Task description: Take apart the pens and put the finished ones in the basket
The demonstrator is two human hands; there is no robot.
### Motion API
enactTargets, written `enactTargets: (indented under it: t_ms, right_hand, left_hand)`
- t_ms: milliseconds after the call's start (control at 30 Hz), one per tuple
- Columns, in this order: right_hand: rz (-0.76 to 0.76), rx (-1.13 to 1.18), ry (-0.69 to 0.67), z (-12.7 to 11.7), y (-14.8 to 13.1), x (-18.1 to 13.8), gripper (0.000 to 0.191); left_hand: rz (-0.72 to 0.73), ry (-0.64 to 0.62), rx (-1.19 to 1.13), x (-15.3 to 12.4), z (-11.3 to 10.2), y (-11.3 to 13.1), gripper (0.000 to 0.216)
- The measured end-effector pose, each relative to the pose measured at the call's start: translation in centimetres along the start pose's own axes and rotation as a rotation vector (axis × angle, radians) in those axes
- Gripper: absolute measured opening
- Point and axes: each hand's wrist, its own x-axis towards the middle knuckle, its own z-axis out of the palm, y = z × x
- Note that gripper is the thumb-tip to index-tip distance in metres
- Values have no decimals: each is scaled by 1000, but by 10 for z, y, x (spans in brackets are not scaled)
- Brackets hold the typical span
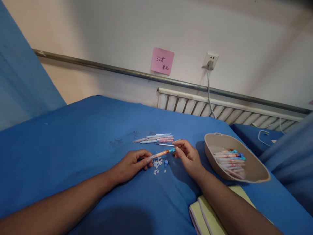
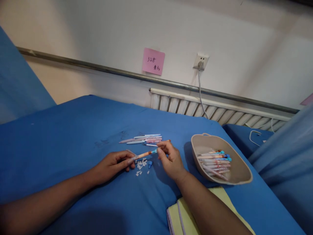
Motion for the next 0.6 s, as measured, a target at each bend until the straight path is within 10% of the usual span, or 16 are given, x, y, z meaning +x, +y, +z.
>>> enactTargets:
  t_ms: [600]
  right_hand:
    - [146, 92, -97, 8, -6, 12, 46]
  left_hand:
    - [6, -6, 195, 7, -4, 11, 34]
